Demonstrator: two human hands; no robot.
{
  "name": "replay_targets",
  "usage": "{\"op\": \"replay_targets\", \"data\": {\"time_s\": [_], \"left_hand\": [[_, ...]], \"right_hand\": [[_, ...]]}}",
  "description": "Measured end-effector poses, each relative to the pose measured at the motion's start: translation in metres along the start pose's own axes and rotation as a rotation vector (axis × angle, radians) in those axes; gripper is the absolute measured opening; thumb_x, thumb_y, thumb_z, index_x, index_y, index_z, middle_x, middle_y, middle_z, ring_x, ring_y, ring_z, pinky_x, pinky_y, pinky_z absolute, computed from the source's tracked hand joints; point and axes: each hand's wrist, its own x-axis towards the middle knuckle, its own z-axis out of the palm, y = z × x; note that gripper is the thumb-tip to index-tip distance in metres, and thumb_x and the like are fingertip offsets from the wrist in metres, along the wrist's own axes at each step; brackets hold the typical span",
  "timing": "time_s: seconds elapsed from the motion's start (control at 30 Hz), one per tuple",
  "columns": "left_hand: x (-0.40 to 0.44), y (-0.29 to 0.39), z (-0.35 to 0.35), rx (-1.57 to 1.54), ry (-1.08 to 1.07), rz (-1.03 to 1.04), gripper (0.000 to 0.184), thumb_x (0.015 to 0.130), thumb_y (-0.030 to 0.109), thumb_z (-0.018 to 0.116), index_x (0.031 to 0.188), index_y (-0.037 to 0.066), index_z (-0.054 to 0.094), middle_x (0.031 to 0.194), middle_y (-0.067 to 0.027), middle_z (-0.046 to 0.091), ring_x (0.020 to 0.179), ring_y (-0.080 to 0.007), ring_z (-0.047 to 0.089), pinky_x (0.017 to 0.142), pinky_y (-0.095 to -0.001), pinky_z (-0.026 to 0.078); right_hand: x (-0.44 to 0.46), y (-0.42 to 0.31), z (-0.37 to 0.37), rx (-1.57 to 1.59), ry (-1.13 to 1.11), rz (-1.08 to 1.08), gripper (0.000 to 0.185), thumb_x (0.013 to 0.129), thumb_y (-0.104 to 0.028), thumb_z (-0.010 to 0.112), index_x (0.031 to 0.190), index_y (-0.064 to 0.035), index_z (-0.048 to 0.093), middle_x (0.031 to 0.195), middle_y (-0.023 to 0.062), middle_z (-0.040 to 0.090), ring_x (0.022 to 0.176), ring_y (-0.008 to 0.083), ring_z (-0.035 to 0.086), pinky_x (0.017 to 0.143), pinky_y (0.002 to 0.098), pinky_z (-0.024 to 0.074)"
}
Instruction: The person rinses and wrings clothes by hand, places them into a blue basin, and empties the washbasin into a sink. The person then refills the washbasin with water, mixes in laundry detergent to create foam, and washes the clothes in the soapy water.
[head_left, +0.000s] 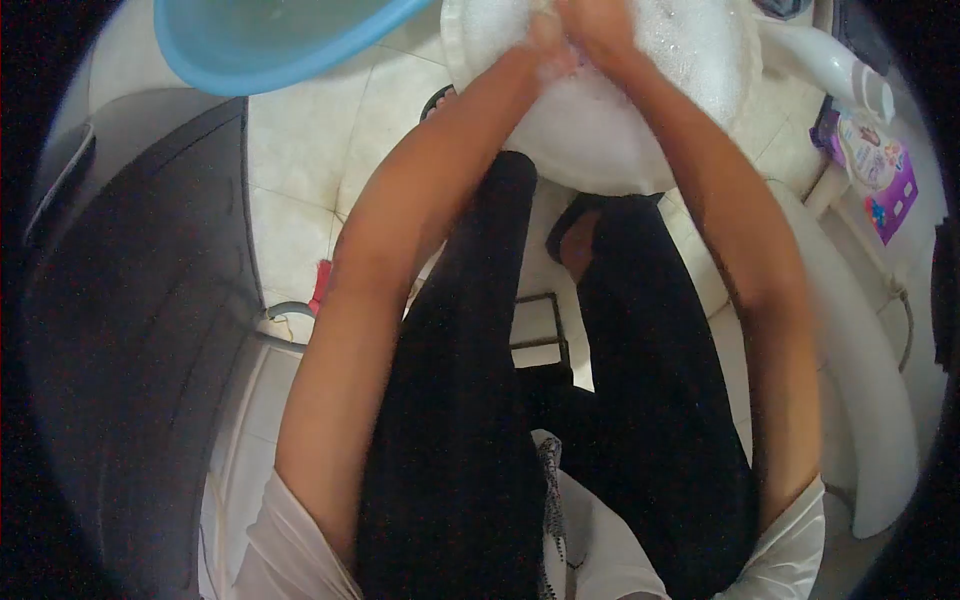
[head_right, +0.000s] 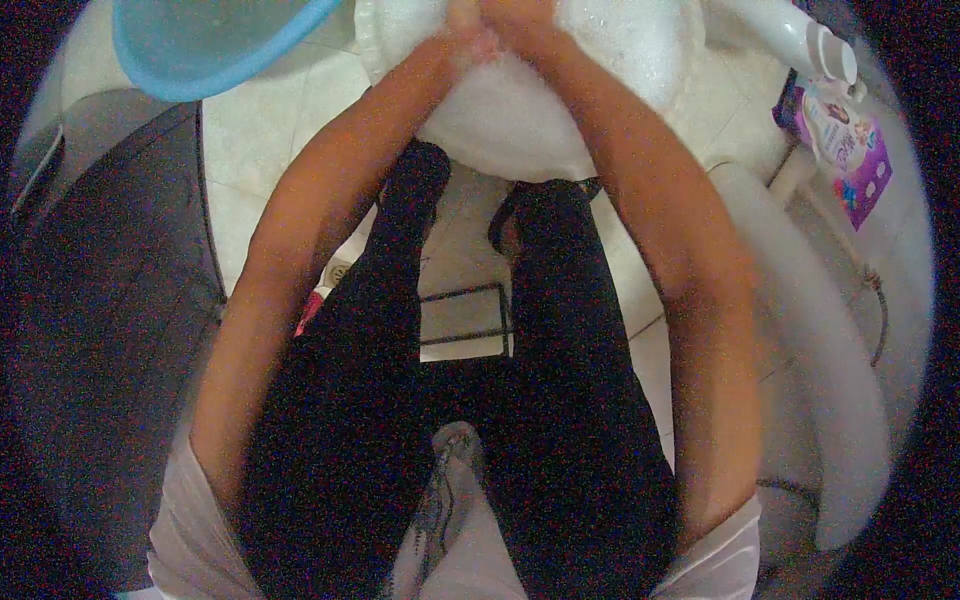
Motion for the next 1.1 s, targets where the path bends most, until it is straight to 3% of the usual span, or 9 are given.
{"op": "replay_targets", "data": {"time_s": [0.13, 0.2, 0.3, 0.43, 0.53, 0.7, 0.83, 0.9, 1.1], "left_hand": [[-0.012, 0.001, -0.011, -0.021, 0.012, -0.006, 0.053, 0.106, 0.042, 0.042, 0.145, 0.007, 0.049, 0.137, -0.0145, 0.059, 0.127, -0.0294, 0.054, 0.108, -0.0421, 0.045], [-0.016, 0.001, -0.018, -0.028, 0.016, -0.008, 0.053, 0.107, 0.043, 0.042, 0.145, 0.007, 0.05, 0.137, -0.0144, 0.059, 0.126, -0.0294, 0.055, 0.108, -0.0421, 0.046], [-0.017, 0.002, -0.023, -0.036, 0.026, -0.001, 0.053, 0.107, 0.043, 0.041, 0.145, 0.007, 0.05, 0.136, -0.0143, 0.06, 0.126, -0.0294, 0.055, 0.108, -0.0421, 0.046], [-0.006, -0.003, -0.022, -0.02, 0.053, 0.017, 0.053, 0.107, 0.043, 0.04, 0.144, 0.007, 0.051, 0.136, -0.0142, 0.06, 0.125, -0.0295, 0.055, 0.107, -0.0421, 0.046], [-0.002, 0.005, -0.01, -0.01, 0.052, 0.031, 0.053, 0.108, 0.044, 0.039, 0.144, 0.007, 0.052, 0.135, -0.0141, 0.061, 0.125, -0.0295, 0.056, 0.107, -0.0421, 0.047], [0.001, 0.0, -0.007, -0.017, 0.04, 0.024, 0.053, 0.108, 0.044, 0.038, 0.143, 0.007, 0.053, 0.134, -0.0139, 0.061, 0.124, -0.0296, 0.056, 0.106, -0.0421, 0.047], [0.001, 0.002, -0.008, -0.031, 0.025, 0.016, 0.053, 0.108, 0.045, 0.036, 0.142, 0.007, 0.054, 0.134, -0.0138, 0.062, 0.123, -0.0297, 0.057, 0.106, -0.0421, 0.048], [0.001, 0.001, -0.007, -0.049, 0.016, 0.012, 0.053, 0.109, 0.045, 0.036, 0.142, 0.007, 0.054, 0.133, -0.0137, 0.062, 0.123, -0.0297, 0.057, 0.106, -0.0421, 0.048], [0.008, -0.003, -0.015, -0.107, -0.045, 0.002, 0.054, 0.109, 0.045, 0.034, 0.141, 0.008, 0.055, 0.132, -0.0135, 0.063, 0.122, -0.0298, 0.057, 0.105, -0.0421, 0.049]], "right_hand": [[-0.048, -0.056, -0.036, 0.005, 0.015, -0.027, 0.042, 0.096, -0.027, 0.056, 0.123, 0.0035, 0.062, 0.116, 0.0237, 0.066, 0.105, 0.0403, 0.063, 0.094, 0.0536, 0.0482], [-0.063, -0.068, -0.05, -0.126, 0.143, -0.289, 0.043, 0.096, -0.029, 0.055, 0.128, 0.0001, 0.061, 0.112, 0.0213, 0.066, 0.104, 0.0372, 0.064, 0.089, 0.0528, 0.0489], [-0.065, -0.073, -0.062, -0.101, 0.064, -0.337, 0.041, 0.097, -0.028, 0.056, 0.128, -0.0031, 0.062, 0.11, 0.0201, 0.067, 0.103, 0.0365, 0.064, 0.088, 0.0534, 0.0485], [-0.046, -0.059, -0.044, -0.06, -0.018, -0.135, 0.037, 0.099, -0.025, 0.053, 0.126, -0.0013, 0.062, 0.109, 0.0197, 0.068, 0.101, 0.0368, 0.065, 0.085, 0.0536, 0.0495], [-0.006, -0.016, 0.005, -0.386, 0.284, -0.274, 0.037, 0.099, -0.026, 0.055, 0.124, -0.0002, 0.062, 0.108, 0.0211, 0.067, 0.095, 0.039, 0.066, 0.084, 0.0549, 0.0504], [0.033, 0.006, -0.007, 0.287, 0.206, 0.133, 0.035, 0.099, -0.028, 0.056, 0.109, 0.0035, 0.065, 0.108, 0.031, 0.065, 0.094, 0.0477, 0.063, 0.087, 0.0558, 0.0491], [0.034, 0.021, -0.007, 0.444, 0.285, 0.113, 0.036, 0.101, -0.03, 0.054, 0.103, 0.0051, 0.065, 0.11, 0.0336, 0.064, 0.098, 0.0495, 0.062, 0.089, 0.0555, 0.0487], [0.025, 0.019, 0.002, 0.31, 0.218, 0.32, 0.039, 0.101, -0.032, 0.055, 0.107, 0.0045, 0.064, 0.108, 0.032, 0.066, 0.1, 0.0487, 0.063, 0.091, 0.0549, 0.0483], [-0.051, -0.059, -0.038, 0.229, 0.279, -0.021, 0.042, 0.102, -0.036, 0.051, 0.119, 0.0015, 0.062, 0.111, 0.0279, 0.068, 0.106, 0.0451, 0.063, 0.091, 0.0549, 0.0472]]}}
